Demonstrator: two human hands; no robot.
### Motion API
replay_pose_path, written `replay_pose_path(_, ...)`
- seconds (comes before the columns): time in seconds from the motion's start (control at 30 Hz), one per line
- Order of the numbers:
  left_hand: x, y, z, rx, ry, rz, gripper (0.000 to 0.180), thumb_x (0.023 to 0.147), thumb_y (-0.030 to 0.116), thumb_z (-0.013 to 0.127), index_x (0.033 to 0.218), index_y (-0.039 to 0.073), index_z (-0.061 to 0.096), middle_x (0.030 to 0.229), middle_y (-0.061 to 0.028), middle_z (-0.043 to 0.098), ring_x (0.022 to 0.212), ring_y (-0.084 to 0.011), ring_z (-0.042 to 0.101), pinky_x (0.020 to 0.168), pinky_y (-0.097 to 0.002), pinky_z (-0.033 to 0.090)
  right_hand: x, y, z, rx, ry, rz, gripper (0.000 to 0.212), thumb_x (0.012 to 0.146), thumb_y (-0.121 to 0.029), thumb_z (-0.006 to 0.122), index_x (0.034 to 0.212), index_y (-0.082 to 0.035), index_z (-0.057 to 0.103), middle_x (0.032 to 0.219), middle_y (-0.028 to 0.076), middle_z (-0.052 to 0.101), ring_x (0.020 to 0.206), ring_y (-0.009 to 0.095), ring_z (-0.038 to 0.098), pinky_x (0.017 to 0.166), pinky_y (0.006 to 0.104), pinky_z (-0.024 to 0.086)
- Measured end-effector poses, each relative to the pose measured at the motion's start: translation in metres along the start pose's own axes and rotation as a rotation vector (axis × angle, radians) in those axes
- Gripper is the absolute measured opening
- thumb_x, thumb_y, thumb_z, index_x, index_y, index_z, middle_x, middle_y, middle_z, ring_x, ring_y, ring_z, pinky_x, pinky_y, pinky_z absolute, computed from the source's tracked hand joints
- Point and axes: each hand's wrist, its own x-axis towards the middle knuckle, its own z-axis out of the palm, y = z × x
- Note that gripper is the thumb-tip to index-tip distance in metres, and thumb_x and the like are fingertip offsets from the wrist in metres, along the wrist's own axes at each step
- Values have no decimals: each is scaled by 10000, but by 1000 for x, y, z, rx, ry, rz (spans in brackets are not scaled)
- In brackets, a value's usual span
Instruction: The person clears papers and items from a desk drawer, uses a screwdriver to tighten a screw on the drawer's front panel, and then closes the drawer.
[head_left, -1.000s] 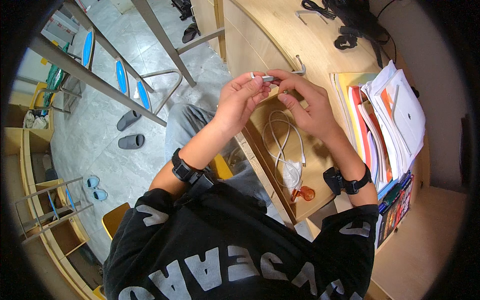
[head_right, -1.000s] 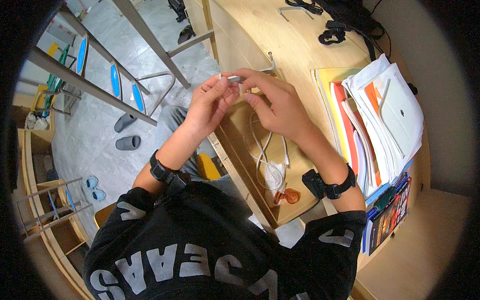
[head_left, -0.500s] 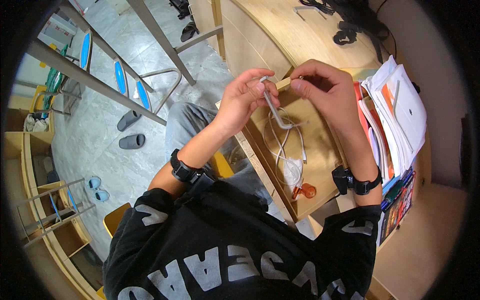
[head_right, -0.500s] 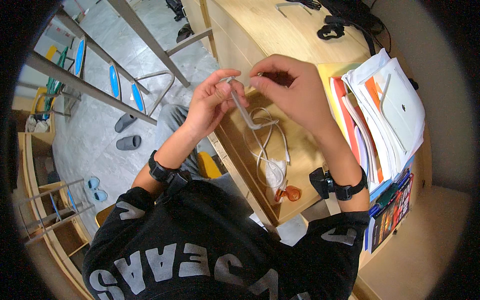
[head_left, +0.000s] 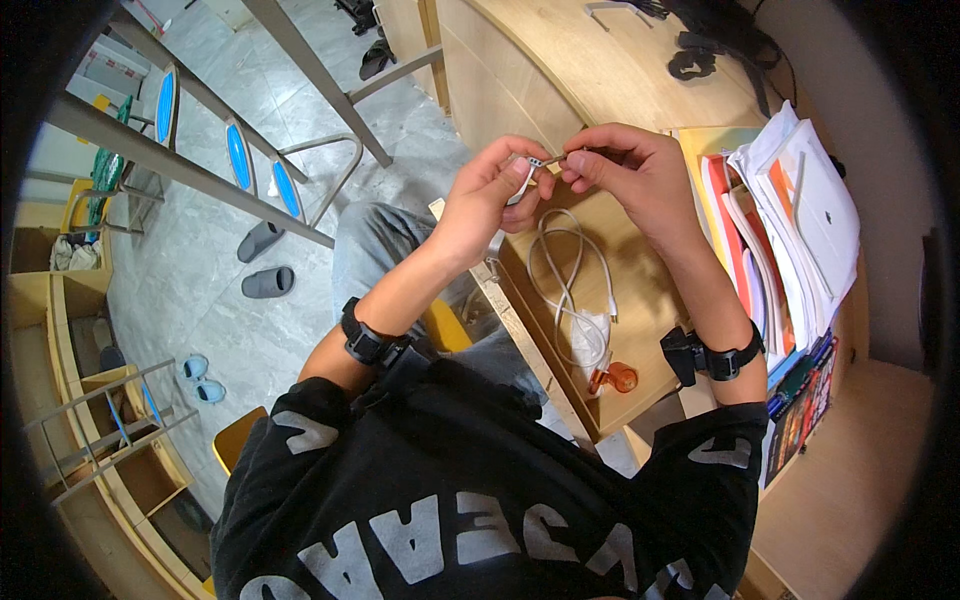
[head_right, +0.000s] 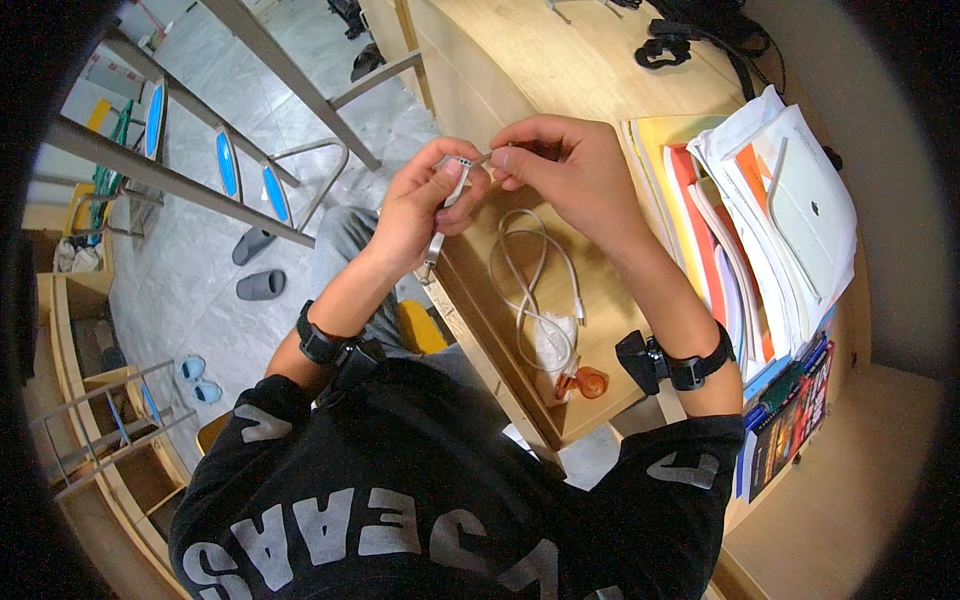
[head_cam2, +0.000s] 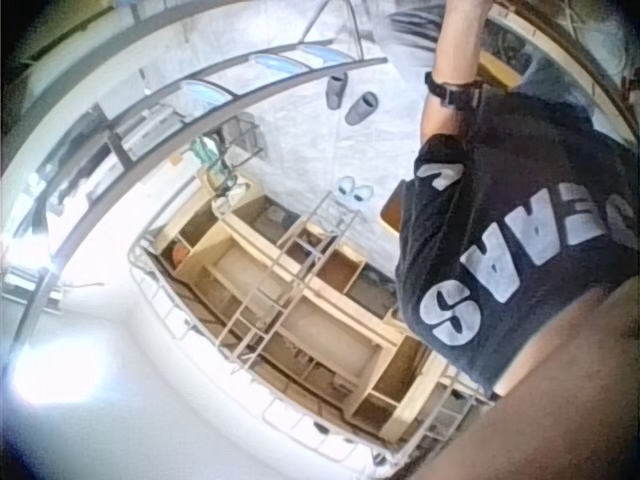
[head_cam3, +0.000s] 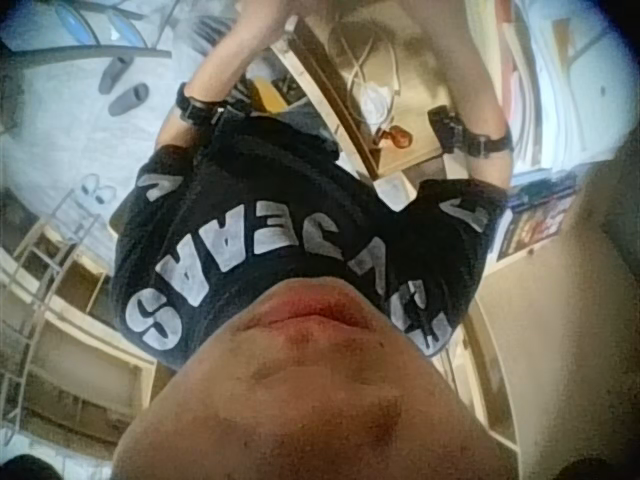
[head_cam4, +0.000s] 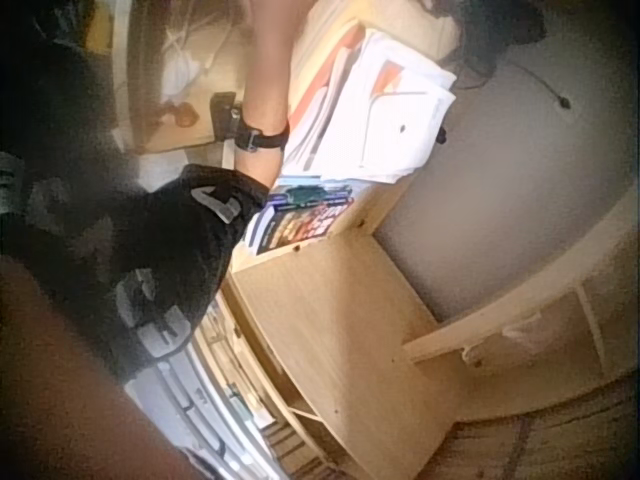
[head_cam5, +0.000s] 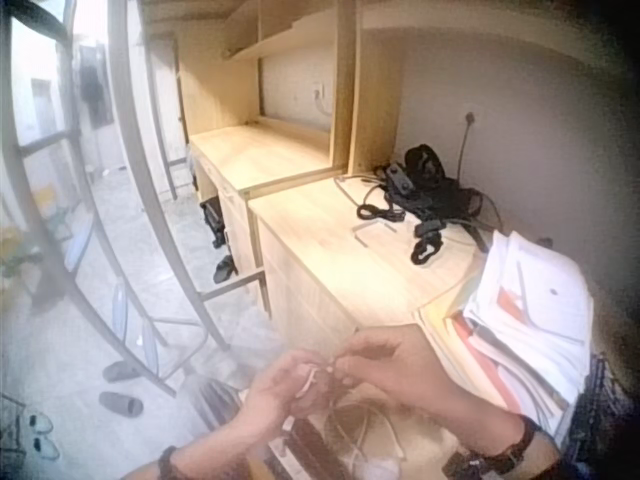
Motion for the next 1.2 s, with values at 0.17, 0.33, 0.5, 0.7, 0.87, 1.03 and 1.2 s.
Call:
replay_pose_path(0.17, 1, -1, 2, 31, -6, 20, 196, 1016, 207, 445, 1138, 69, 512, 877, -62, 579, 551, -62, 316, 472, -200, 231, 0, 3, 3, -2, 30, -1, 143, 865, -50, 661, 980, 33, 681, 826, 64, 682, 722, 103, 645, 672, 214, 518)
replay_pose_path(0.33, 3, -2, 4, 91, 25, 24, 175, 1029, 166, 405, 1120, 53, 504, 932, -79, 624, 555, -67, 376, 485, -203, 280, -4, 5, 9, -151, 99, -62, 137, 868, -48, 654, 977, 32, 677, 821, 71, 685, 700, 106, 638, 647, 228, 514)
replay_pose_path(0.5, 3, -2, 4, 59, 40, 24, 174, 1024, 147, 408, 1131, 48, 503, 956, -86, 625, 557, -69, 379, 487, -204, 286, -8, -1, 14, -542, 146, -388, 117, 845, -45, 665, 947, 12, 671, 798, 92, 672, 655, 131, 636, 609, 247, 503)
replay_pose_path(0.7, 4, 0, 4, 21, 94, 19, 173, 1011, 139, 418, 1122, 45, 512, 910, -57, 590, 543, -59, 345, 478, -200, 262, -8, 0, 16, -555, 167, -350, 96, 825, -5, 681, 914, 28, 670, 813, 76, 668, 702, 103, 620, 633, 226, 493)
replay_pose_path(0.87, 3, 1, 1, -47, 81, 6, 177, 991, 150, 457, 1126, 57, 524, 912, -39, 555, 540, -55, 342, 466, -188, 251, -8, 5, 18, -497, 193, -369, 89, 827, 1, 684, 912, 29, 673, 821, 72, 667, 717, 97, 608, 629, 216, 475)
replay_pose_path(1.03, 4, 1, 0, -56, 76, -4, 173, 989, 150, 460, 1119, 56, 526, 920, -39, 555, 542, -54, 336, 462, -186, 248, -8, 5, 17, -514, 183, -389, 92, 825, 3, 685, 911, 32, 672, 825, 73, 665, 718, 102, 607, 624, 218, 475)
replay_pose_path(1.2, 4, 1, 2, -66, 79, -2, 175, 992, 153, 453, 1119, 55, 523, 917, -39, 560, 542, -53, 331, 462, -185, 249, -8, 9, 18, -537, 198, -399, 91, 823, 12, 684, 908, 38, 668, 830, 80, 663, 719, 111, 612, 636, 223, 486)
